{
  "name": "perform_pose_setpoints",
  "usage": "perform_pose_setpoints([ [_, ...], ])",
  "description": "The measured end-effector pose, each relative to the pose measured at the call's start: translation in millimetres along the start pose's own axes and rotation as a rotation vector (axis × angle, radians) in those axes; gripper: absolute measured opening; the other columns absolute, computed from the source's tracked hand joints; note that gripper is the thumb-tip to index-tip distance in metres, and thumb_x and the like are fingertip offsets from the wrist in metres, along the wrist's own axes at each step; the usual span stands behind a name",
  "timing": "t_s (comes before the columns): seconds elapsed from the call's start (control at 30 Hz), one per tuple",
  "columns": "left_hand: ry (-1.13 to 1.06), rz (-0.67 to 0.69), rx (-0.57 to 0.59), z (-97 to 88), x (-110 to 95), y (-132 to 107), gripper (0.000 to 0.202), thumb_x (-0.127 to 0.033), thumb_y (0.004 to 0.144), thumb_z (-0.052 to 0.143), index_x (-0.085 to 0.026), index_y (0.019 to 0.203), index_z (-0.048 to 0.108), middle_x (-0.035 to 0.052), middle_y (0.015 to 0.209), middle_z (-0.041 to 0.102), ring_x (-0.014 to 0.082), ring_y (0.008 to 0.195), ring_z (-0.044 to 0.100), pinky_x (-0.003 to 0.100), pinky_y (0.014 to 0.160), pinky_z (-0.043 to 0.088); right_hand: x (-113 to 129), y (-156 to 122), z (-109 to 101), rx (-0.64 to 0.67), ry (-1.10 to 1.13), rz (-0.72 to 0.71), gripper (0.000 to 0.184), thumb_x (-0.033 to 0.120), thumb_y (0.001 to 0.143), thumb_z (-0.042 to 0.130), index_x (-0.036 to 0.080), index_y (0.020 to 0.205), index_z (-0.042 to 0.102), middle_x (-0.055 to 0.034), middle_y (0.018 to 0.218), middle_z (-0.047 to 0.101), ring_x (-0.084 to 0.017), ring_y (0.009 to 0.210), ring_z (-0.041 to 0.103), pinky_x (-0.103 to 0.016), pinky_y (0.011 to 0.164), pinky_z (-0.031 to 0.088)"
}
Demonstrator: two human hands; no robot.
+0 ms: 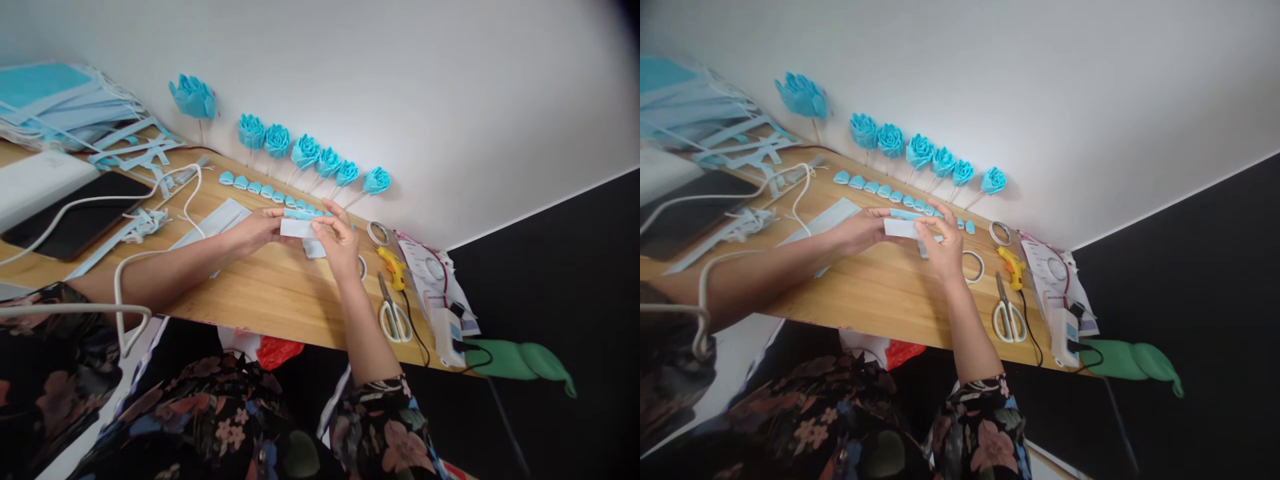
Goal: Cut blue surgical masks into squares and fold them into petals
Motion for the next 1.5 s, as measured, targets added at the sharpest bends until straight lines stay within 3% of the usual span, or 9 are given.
perform_pose_setpoints([
  [0.17, 0.014, -0.009, 0.006, -2.5, 5, 3, 0.030, -0.035, 0.070, 0.084, -0.017, 0.093, 0.078, 0.0092, 0.100, 0.077, 0.0218, 0.092, 0.070, 0.032, 0.076, 0.057, -25, -1, 13, -0.052, 0.239, 0.118, 0.017, 0.041, 0.084, 0.070, 0.026, 0.089, 0.073, -0.0051, 0.120, 0.070, -0.025, 0.121, 0.060, -0.041, 0.105, 0.045],
  [0.33, 0.048, -0.024, 0.014, -2.8, 7, 3, 0.031, -0.038, 0.072, 0.084, -0.016, 0.093, 0.078, 0.0101, 0.099, 0.078, 0.0216, 0.090, 0.071, 0.034, 0.079, 0.058, -27, -8, 15, -0.144, 0.213, 0.199, 0.022, 0.045, 0.082, 0.069, 0.024, 0.088, 0.072, -0.0015, 0.091, 0.072, -0.020, 0.091, 0.064, -0.034, 0.089, 0.050],
  [0.47, 0.063, -0.028, 0.041, -2.9, 8, 2, 0.032, -0.038, 0.071, 0.085, -0.016, 0.093, 0.078, 0.0097, 0.096, 0.078, 0.0207, 0.087, 0.071, 0.032, 0.076, 0.057, -27, -9, 14, -0.154, 0.215, 0.207, 0.025, 0.045, 0.081, 0.071, 0.024, 0.094, 0.073, -0.0014, 0.089, 0.070, -0.018, 0.085, 0.063, -0.031, 0.082, 0.050],
  [0.6, 0.078, -0.018, 0.035, -2.0, 9, 3, 0.033, -0.039, 0.070, 0.084, -0.016, 0.093, 0.077, 0.0097, 0.097, 0.077, 0.0213, 0.089, 0.070, 0.031, 0.075, 0.056, -31, -10, 14, -0.154, 0.240, 0.214, 0.036, 0.044, 0.080, 0.072, 0.027, 0.111, 0.072, -0.0009, 0.095, 0.068, -0.017, 0.085, 0.061, -0.030, 0.079, 0.051],
  [0.8, 0.136, 0.057, -0.042, 5.4, 2, 1, 0.056, -0.066, 0.078, 0.067, -0.014, 0.099, 0.075, 0.0133, 0.105, 0.075, 0.0264, 0.099, 0.068, 0.033, 0.077, 0.053, -32, -10, 13, -0.154, 0.220, 0.224, 0.042, 0.046, 0.081, 0.072, 0.027, 0.118, 0.071, -0.0031, 0.100, 0.067, -0.019, 0.092, 0.062, -0.032, 0.081, 0.053],
  [0.97, 0.310, 0.202, -0.082, 6.3, -1, -3, 0.044, -0.046, 0.068, 0.084, -0.017, 0.099, 0.073, 0.0044, 0.096, 0.074, 0.0191, 0.091, 0.064, 0.028, 0.081, 0.047, -34, -11, 15, -0.141, 0.204, 0.211, 0.036, 0.045, 0.082, 0.070, 0.028, 0.114, 0.074, -0.0019, 0.093, 0.067, -0.018, 0.085, 0.060, -0.031, 0.076, 0.051],
  [1.13, 0.359, 0.171, -0.117, 2.4, 1, -2, 0.029, -0.042, 0.073, 0.079, -0.015, 0.079, 0.069, 0.0005, 0.077, 0.069, 0.0143, 0.074, 0.059, 0.027, 0.073, 0.044, -37, -11, 17, -0.135, 0.231, 0.216, 0.036, 0.045, 0.081, 0.071, 0.027, 0.113, 0.075, 0.0002, 0.087, 0.065, -0.015, 0.076, 0.056, -0.028, 0.068, 0.048],
  [1.33, 0.363, 0.158, -0.146, 3.4, -1, -4, 0.026, -0.039, 0.074, 0.078, -0.016, 0.072, 0.067, -0.0006, 0.072, 0.066, 0.0127, 0.069, 0.056, 0.027, 0.069, 0.041, -34, -12, 16, -0.131, 0.224, 0.240, 0.038, 0.046, 0.081, 0.071, 0.027, 0.114, 0.075, 0.0005, 0.084, 0.063, -0.015, 0.073, 0.055, -0.027, 0.067, 0.048],
  [1.5, 0.361, 0.157, -0.144, 4.4, -2, -4, 0.030, -0.042, 0.072, 0.079, -0.016, 0.068, 0.064, -0.0012, 0.068, 0.062, 0.0120, 0.066, 0.052, 0.027, 0.067, 0.039, -36, -11, 16, -0.144, 0.243, 0.230, 0.039, 0.046, 0.081, 0.072, 0.027, 0.114, 0.075, -0.0012, 0.093, 0.068, -0.016, 0.081, 0.059, -0.028, 0.072, 0.050],
])
Point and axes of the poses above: each hand's wrist, its own y-axis towards the middle knuckle, its own z-axis out of the palm, x = y × z, the point moved 1 cm from there along y, towards the middle knuckle
